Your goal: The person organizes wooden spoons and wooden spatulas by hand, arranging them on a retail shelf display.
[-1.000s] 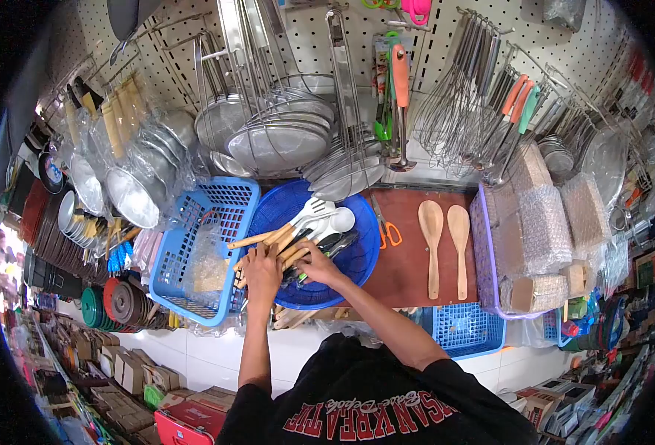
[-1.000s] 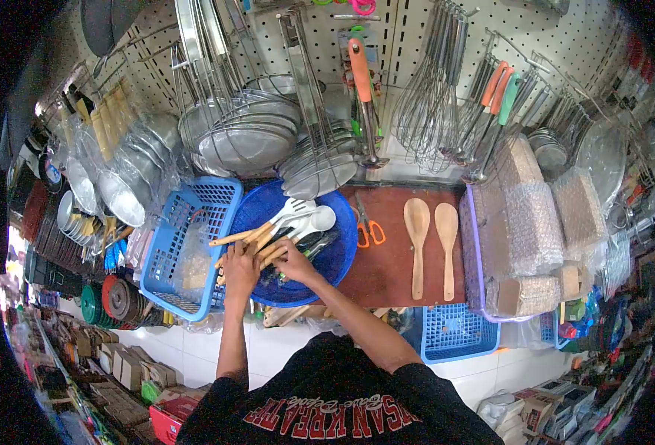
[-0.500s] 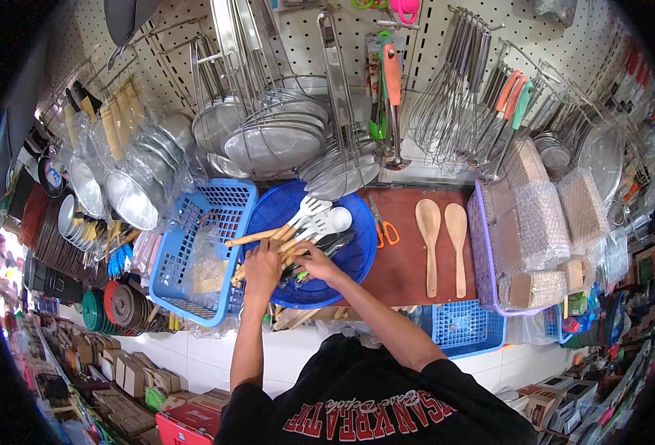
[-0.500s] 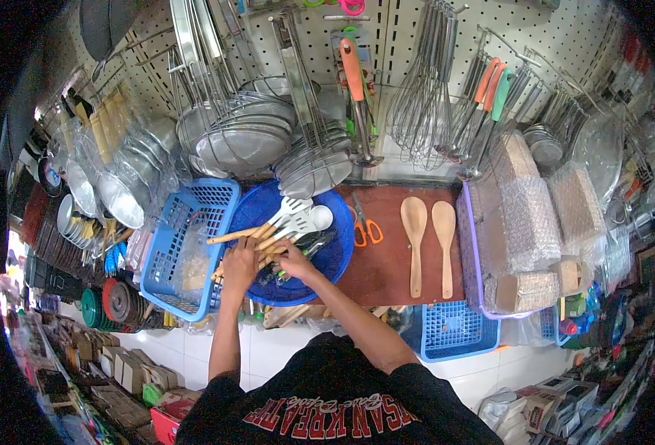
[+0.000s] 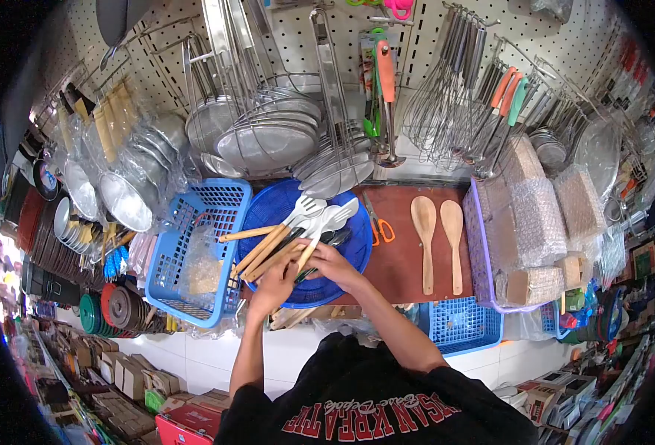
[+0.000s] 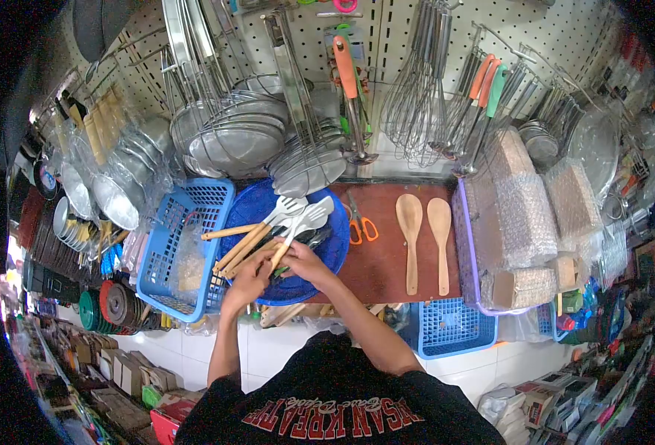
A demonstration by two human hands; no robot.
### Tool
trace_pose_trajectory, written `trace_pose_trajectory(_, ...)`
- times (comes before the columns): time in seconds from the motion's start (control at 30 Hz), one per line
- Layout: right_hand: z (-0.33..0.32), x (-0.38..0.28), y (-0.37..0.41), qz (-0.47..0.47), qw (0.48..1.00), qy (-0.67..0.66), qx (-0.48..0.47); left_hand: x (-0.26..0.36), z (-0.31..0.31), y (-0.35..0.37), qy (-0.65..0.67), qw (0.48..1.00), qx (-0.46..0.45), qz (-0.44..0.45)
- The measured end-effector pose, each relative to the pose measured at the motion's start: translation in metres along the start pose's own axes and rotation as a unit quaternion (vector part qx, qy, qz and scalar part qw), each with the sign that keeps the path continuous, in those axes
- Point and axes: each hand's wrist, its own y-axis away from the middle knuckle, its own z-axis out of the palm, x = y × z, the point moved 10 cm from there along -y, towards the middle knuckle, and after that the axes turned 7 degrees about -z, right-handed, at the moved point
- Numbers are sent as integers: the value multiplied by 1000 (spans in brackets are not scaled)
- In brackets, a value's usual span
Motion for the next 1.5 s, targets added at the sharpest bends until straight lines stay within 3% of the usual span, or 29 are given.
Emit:
trace_pose_trajectory(0.03, -2, -5, 7, 8, 1000, -25, 2, -11, 9, 2, 45, 997, -31, -56)
trace_pose_trajectory(0.2, -21, -10, 39, 7, 998, -61, 11, -17, 46, 10, 202, 972, -115, -32)
trace_pose_trajectory(0.3, -35, -7, 53, 5, 998, -52, 35, -18, 73, 21, 329, 926, -163, -90)
trace_pose_trajectory(0.53, -75, -17, 72, -53, 990, 65, 110, -5, 117, 35, 257, 939, -223, -54)
trace_pose_trajectory(0.73, -98, -28, 103, -109, 976, 16, 188, 1, 152, 47, 214, 934, -285, -13)
trace_pose_trajectory(0.83, -114, -33, 132, -110, 964, 28, 239, 3, 179, 61, 151, 922, -351, -62)
trace_pose_trajectory(0.97, -130, -37, 170, -146, 939, 15, 310, 29, 202, 67, 69, 934, -351, 4)
trace_pose_trajectory(1.1, -131, -32, 204, -87, 946, -41, 311, 27, 242, 71, 162, 919, -359, 7)
trace_pose_trajectory(1.13, -132, -34, 209, -108, 946, -5, 305, 37, 244, 76, 176, 913, -367, -5)
trace_pose_trajectory(1.37, -145, -26, 246, -66, 949, 0, 308, 40, 277, 78, 187, 914, -359, 17)
trace_pose_trajectory(1.5, -142, -43, 253, -88, 955, -4, 282, 55, 278, 79, 208, 916, -340, 44)
